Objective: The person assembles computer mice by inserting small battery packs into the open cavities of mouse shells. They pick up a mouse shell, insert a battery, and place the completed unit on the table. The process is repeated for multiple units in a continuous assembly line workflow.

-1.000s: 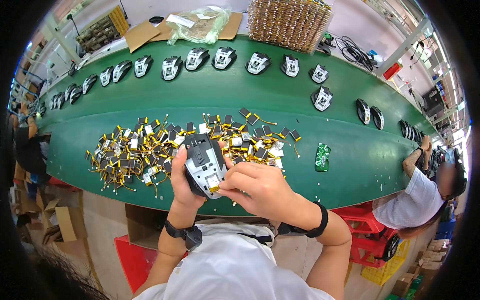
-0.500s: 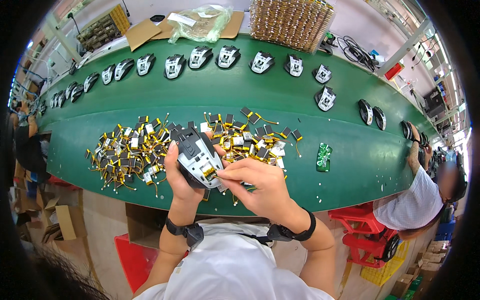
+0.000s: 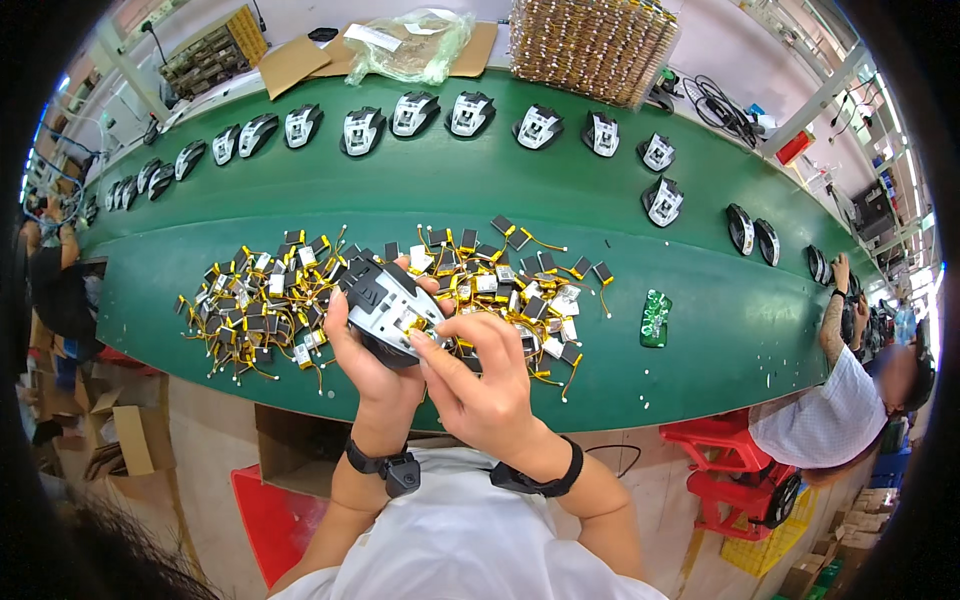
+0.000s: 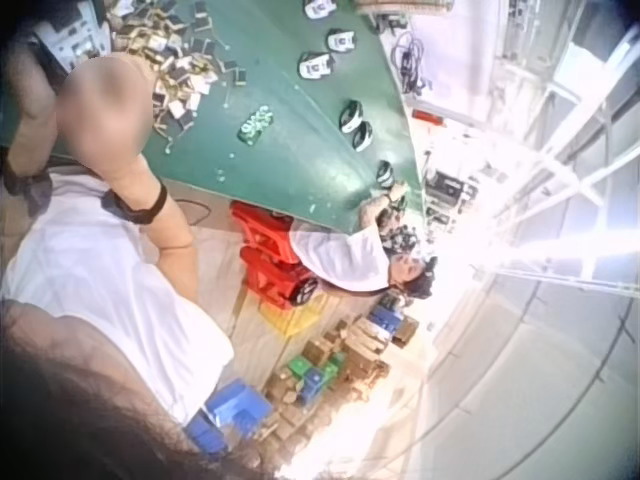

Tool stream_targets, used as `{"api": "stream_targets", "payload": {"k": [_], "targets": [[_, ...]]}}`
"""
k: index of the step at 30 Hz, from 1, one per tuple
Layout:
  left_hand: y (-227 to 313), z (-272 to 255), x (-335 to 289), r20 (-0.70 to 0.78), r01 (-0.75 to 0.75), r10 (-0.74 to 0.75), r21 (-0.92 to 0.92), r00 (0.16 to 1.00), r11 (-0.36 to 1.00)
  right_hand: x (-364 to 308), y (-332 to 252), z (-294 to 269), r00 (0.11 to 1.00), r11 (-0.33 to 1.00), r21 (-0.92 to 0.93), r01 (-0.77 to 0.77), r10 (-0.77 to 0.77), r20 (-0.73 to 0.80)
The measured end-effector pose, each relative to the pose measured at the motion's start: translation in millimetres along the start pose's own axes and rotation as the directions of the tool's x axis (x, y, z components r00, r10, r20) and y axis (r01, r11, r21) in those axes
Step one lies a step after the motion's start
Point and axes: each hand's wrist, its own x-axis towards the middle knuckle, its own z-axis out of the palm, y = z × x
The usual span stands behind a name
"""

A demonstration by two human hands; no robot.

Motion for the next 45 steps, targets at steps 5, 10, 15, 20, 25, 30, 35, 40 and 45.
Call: {"api": "stream_targets", "payload": {"k": [5, 10, 15, 20, 25, 30, 35, 40, 45], "targets": [[1, -1, -1, 0.043, -0.002, 0.002, 0.005, 0.999, 1.0, -8, -3, -5, 0.988, 0.971, -0.189, 0.147, -0.134, 0.08], [-1, 3, -3, 0.081, 0.109, -0.107, -0.024, 0.991, 0.994, 1, 15, -12, 0.998, 0.998, -0.004, 0.055, -0.055, 0.013], [1, 5, -1, 0.054, 0.156, -0.16, 0.067, 0.986, 0.985, 4, 9, -20, 0.991, 0.995, 0.08, -0.057, 0.047, 0.127], [4, 3, -1, 0.132, 0.187, -0.213, 0.185, 0.968, 0.965, 10, 20, -42, 0.964, 0.973, 0.212, -0.09, 0.032, 0.262], [-2, 7, -4, 0.107, 0.187, -0.218, 0.243, 0.97, 0.952, 11, 27, -37, 0.967, 0.918, 0.322, -0.231, 0.18, 0.18], [1, 0, -9, 0.277, 0.284, -0.306, 0.119, 0.911, 0.952, 11, 38, -35, 0.846, 0.757, 0.398, -0.518, 0.387, 0.365], [-6, -2, -11, 0.308, 0.215, -0.259, 0.172, 0.915, 0.961, 20, 34, -37, 0.69, 0.271, 0.635, -0.723, 0.3, 0.658], [-12, 5, -7, 0.163, 0.149, -0.188, 0.223, 0.969, 0.963, 4, 25, -22, 0.793, 0.457, 0.648, -0.609, 0.37, 0.484], [-13, -6, -9, 0.132, 0.198, -0.225, 0.188, 0.965, 0.962, -3, 29, -28, 0.781, 0.333, 0.707, -0.624, 0.271, 0.562]]}}
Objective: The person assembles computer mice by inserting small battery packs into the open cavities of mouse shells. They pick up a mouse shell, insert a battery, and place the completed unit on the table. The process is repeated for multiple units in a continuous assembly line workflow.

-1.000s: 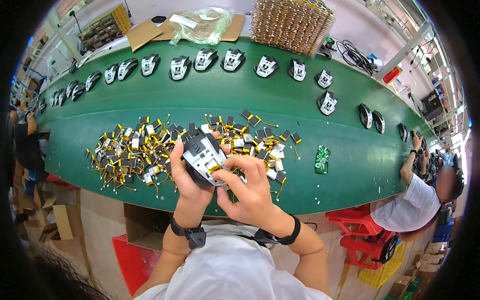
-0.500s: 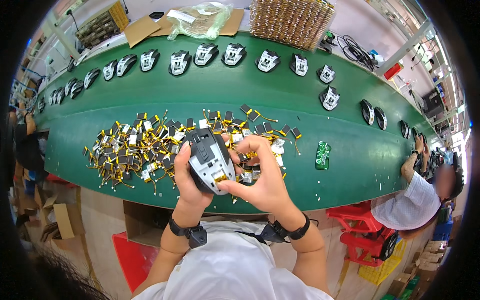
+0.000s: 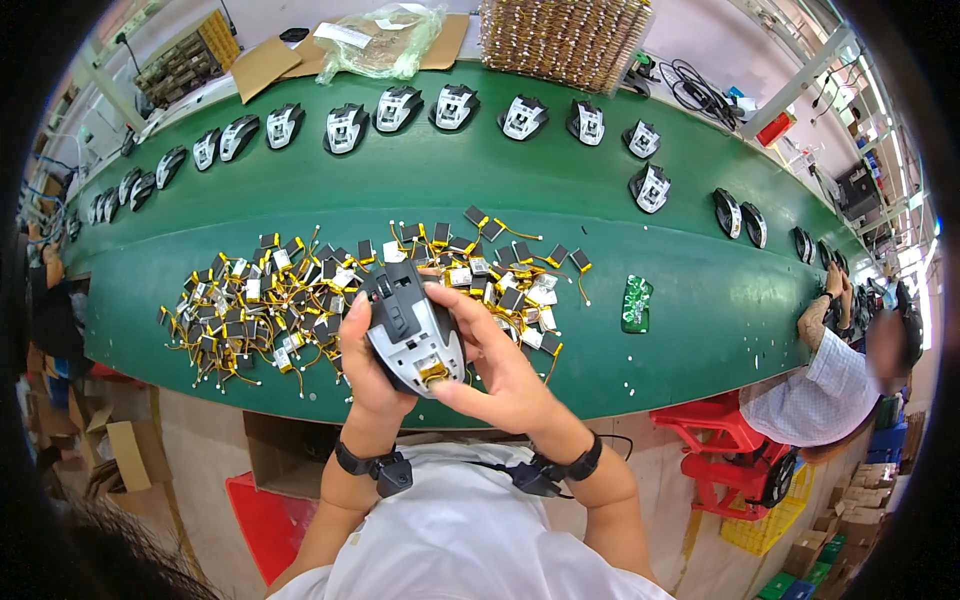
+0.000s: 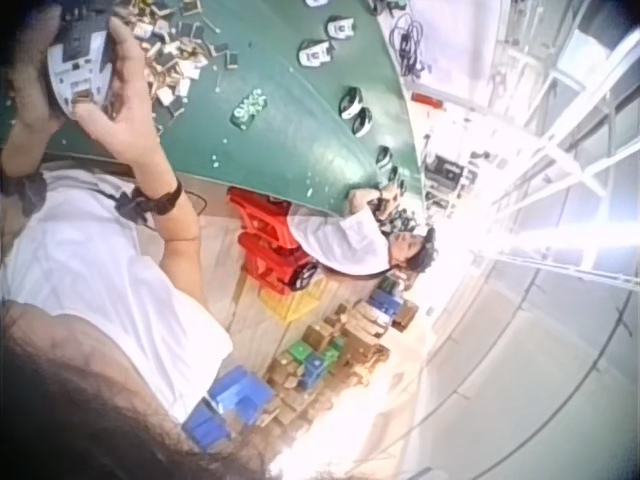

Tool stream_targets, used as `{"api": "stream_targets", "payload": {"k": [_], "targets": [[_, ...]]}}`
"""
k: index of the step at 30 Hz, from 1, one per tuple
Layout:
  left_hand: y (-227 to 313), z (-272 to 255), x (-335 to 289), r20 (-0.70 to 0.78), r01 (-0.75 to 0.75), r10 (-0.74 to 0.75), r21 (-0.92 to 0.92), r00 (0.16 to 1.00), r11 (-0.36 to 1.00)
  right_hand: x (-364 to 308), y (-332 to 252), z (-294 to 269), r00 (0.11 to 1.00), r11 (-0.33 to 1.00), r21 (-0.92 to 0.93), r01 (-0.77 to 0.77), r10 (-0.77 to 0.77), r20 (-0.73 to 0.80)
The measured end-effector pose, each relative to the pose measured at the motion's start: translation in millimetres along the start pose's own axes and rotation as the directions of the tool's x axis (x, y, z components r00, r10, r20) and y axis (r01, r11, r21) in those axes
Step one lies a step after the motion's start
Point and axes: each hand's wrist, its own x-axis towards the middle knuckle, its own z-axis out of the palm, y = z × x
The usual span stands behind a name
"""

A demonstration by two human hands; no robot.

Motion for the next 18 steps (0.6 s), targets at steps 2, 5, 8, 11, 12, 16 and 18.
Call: {"api": "stream_targets", "payload": {"k": [2, 5, 8, 11, 12, 16, 18], "targets": [[5, 5, 2, 0.027, 0.054, -0.054, -0.006, 0.998, 0.999, -1, 3, -6, 0.999, 0.996, 0.09, -0.002, -0.001, 0.034], [4, -1, 3, 0.044, 0.05, -0.052, 0.035, 0.998, 0.998, -1, 3, -7, 1.0, 0.995, 0.097, 0.001, -0.003, 0.018], [4, 5, 2, -0.018, 0.043, -0.043, 0.003, 0.999, 0.999, -1, 4, -4, 0.999, 0.993, 0.115, -0.022, 0.027, -0.04], [-5, 6, 2, -0.035, -0.021, 0.025, 0.089, 0.999, 0.996, 0, 13, 10, 0.975, 0.998, 0.066, 0.006, 0.009, -0.223], [-9, 4, 2, -0.08, -0.032, 0.037, 0.071, 0.996, 0.997, 0, 17, 12, 0.973, 0.999, 0.042, 0.025, -0.014, -0.231], [-20, -14, 10, -0.105, -0.122, 0.136, 0.13, 0.985, 0.984, 0, 19, -2, 0.984, 1.0, 0.001, -0.025, 0.025, -0.179], [-23, -15, 12, -0.031, -0.278, 0.327, 0.453, 0.945, 0.847, -3, 9, -7, 0.978, 0.995, 0.044, -0.095, 0.101, -0.181]]}}
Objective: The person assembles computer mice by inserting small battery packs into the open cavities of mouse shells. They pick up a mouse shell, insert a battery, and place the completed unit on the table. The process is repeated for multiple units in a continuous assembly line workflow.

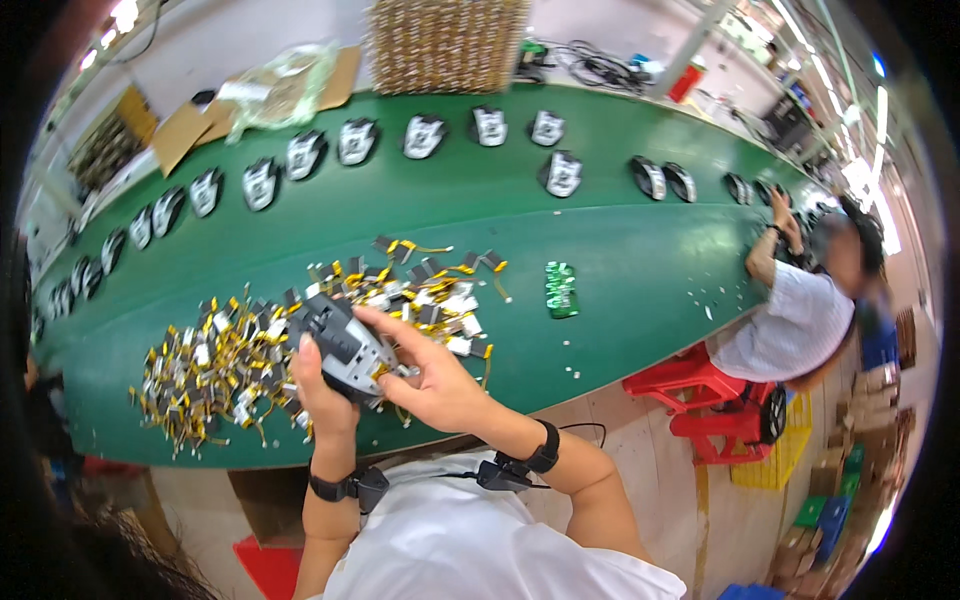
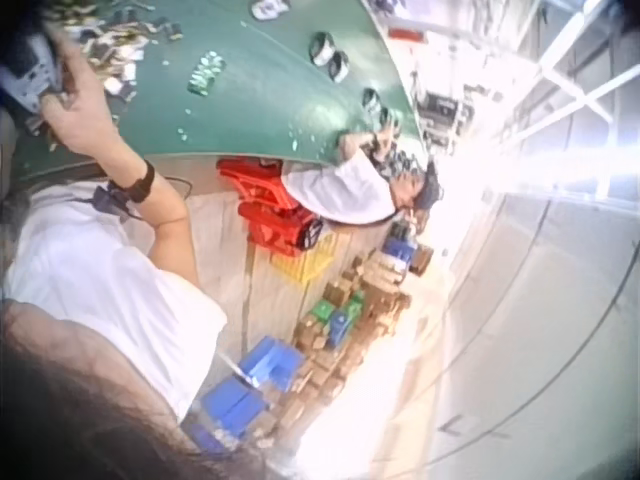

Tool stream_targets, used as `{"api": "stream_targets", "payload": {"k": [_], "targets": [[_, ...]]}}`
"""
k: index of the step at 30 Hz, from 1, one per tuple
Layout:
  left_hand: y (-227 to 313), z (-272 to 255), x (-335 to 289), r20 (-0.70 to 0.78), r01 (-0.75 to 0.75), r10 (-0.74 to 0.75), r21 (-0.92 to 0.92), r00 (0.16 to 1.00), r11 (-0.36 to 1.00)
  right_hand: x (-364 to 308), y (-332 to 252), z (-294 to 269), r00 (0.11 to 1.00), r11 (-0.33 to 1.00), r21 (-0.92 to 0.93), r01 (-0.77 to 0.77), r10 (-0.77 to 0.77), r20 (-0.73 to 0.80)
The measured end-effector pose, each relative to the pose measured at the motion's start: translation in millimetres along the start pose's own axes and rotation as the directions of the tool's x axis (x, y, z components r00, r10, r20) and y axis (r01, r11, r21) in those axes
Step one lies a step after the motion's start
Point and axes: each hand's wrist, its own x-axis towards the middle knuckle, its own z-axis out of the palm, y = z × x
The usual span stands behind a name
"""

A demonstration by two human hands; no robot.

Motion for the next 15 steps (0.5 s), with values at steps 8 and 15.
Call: {"api": "stream_targets", "payload": {"k": [8, 15], "targets": [[6, 35, 10, 0.397, -0.136, -0.004, 0.323, 0.918, 0.936, -4, -37, -70, 0.981, 0.986, 0.165, 0.003, 0.029, -0.191], [44, -10, 12, 0.26, -0.078, 0.009, 0.255, 0.966, 0.964, 55, -34, -388, 0.527, 0.984, -0.119, 0.131, -0.171, -0.832]]}}
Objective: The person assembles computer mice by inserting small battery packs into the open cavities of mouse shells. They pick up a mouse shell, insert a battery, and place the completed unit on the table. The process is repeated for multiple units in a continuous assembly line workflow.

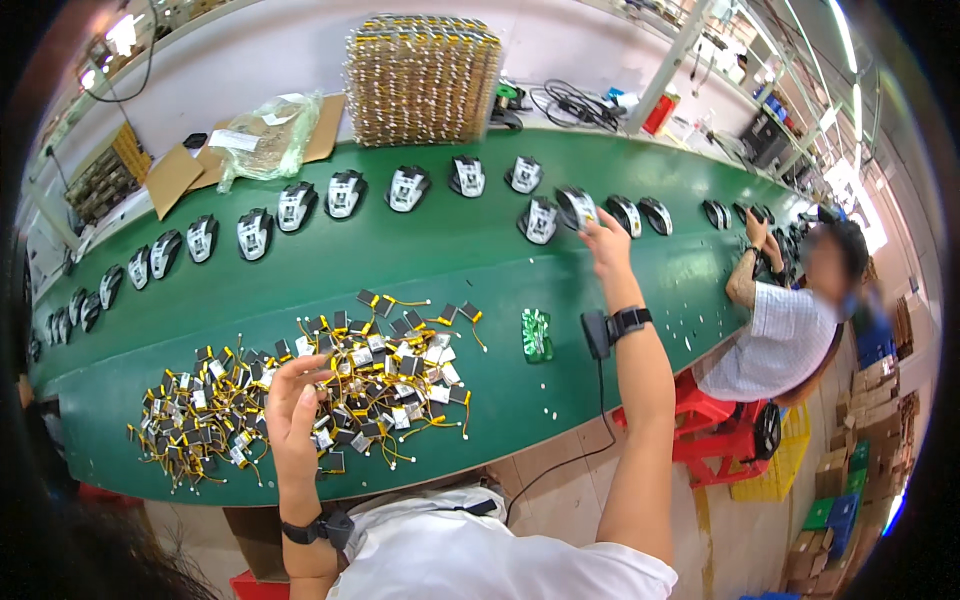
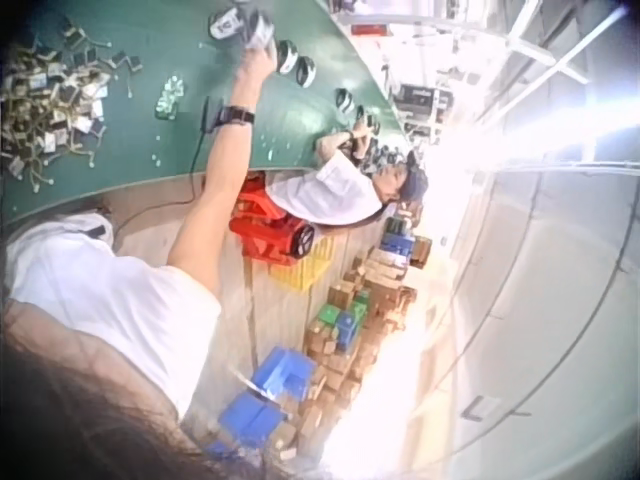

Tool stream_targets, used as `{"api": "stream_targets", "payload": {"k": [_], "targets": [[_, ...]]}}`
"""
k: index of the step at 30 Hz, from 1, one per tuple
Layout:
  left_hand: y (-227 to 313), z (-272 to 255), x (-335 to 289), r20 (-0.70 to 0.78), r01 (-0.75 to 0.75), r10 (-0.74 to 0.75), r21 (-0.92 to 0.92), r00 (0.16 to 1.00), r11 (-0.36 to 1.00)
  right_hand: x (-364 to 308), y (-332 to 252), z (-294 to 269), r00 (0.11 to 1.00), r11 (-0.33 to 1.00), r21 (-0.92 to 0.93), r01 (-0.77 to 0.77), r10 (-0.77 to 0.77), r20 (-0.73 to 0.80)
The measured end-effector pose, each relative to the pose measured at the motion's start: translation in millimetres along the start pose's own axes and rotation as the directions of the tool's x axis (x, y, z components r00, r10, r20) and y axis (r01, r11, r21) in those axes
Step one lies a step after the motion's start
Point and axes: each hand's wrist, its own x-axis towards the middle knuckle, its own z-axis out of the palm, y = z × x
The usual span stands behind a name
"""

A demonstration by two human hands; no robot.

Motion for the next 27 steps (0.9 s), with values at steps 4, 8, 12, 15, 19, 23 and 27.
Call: {"api": "stream_targets", "payload": {"k": [4, 8, 12, 15, 19, 23, 27], "targets": [[-8, -13, -1, 0.003, -0.015, 0.015, 0.021, 1.0, 1.0, 89, 14, -93, 0.911, -0.189, -0.981, 0.043, -0.395, 0.116], [-7, -33, -12, -0.133, -0.005, 0.013, 0.059, 0.991, 0.998, 55, 15, 7, 0.695, -0.178, -0.942, 0.284, -0.639, 0.33], [-8, -31, -17, -0.135, -0.051, 0.065, 0.111, 0.989, 0.993, 11, 21, 94, 0.966, -0.1, -0.968, 0.23, -0.101, 0.24], [-1, -31, -18, -0.059, -0.047, 0.056, 0.139, 0.997, 0.989, 32, 43, 89, 0.968, -0.082, -0.982, 0.169, -0.173, 0.181], [-6, -38, -19, 0.001, -0.023, 0.023, 0.021, 1.0, 1.0, 37, 36, 71, 0.914, 0.587, -0.716, 0.378, -0.114, 0.389], [-5, -14, -6, 0.111, 0.145, -0.123, -0.216, 0.986, 0.966, -207, -51, 178, 0.609, 0.778, -0.279, 0.563, -0.162, 0.776], [-32, -4, -12, 0.071, 0.007, 0.024, -0.399, 0.997, 0.917, -340, -80, 216, 0.074, 0.676, 0.03, 0.736, -0.125, 0.989]]}}
